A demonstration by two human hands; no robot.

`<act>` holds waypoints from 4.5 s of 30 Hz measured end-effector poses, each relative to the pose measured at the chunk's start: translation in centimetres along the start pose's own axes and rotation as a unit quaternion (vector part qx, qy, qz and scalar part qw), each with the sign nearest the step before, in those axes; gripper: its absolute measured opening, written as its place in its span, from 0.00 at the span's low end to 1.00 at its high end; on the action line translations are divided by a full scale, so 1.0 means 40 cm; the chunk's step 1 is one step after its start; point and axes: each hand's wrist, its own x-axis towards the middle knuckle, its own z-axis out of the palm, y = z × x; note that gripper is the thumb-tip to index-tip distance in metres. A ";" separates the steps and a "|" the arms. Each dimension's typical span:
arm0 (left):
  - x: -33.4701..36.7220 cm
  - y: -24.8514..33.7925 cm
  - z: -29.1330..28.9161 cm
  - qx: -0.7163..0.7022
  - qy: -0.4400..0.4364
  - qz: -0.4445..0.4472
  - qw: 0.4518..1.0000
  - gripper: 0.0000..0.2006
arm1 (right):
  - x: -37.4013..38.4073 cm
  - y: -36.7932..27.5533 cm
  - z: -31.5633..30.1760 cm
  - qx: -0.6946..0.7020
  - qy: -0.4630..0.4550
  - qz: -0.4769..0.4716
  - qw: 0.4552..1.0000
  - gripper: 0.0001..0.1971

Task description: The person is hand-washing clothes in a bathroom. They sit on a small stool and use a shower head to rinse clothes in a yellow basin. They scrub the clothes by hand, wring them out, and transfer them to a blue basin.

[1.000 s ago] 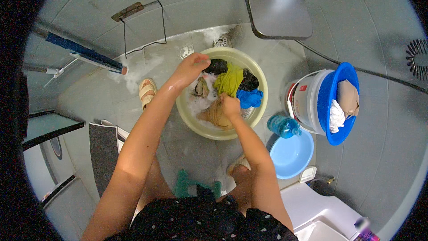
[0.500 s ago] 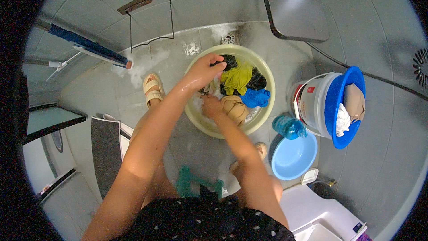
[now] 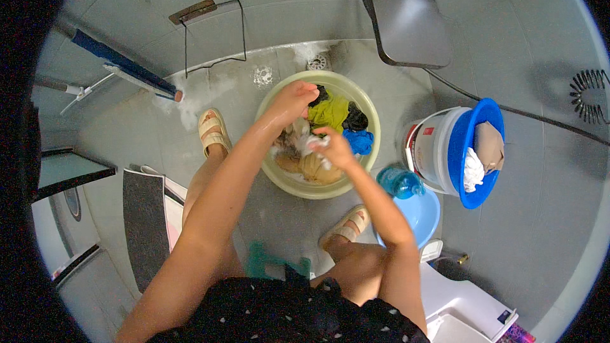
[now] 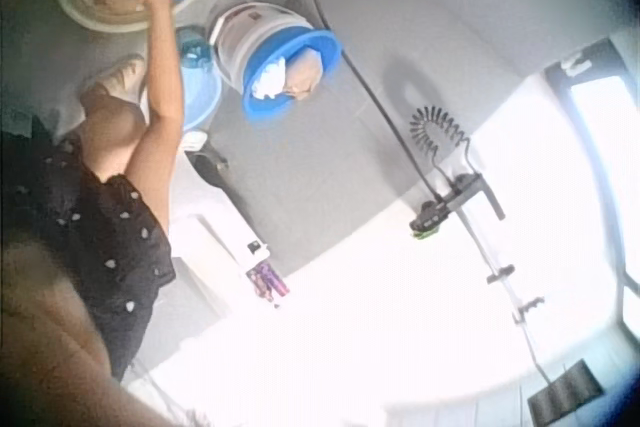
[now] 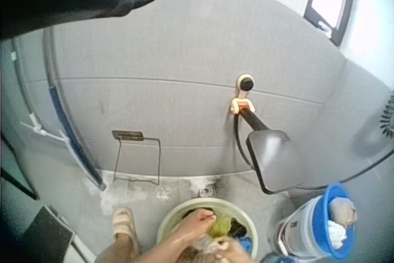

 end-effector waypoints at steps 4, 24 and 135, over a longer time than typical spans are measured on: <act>0.008 -0.044 0.059 0.010 -0.006 -0.036 0.999 0.17 | -0.092 -0.178 -0.115 0.020 0.055 -0.079 0.995 0.08; -0.051 0.030 0.182 -0.316 -0.102 -0.135 0.934 0.18 | -0.200 -0.438 -0.241 0.226 0.276 -0.191 0.914 0.07; 0.009 0.096 0.205 0.137 0.197 0.280 0.929 0.14 | 0.000 -0.176 -0.166 0.657 0.053 -0.079 0.748 0.21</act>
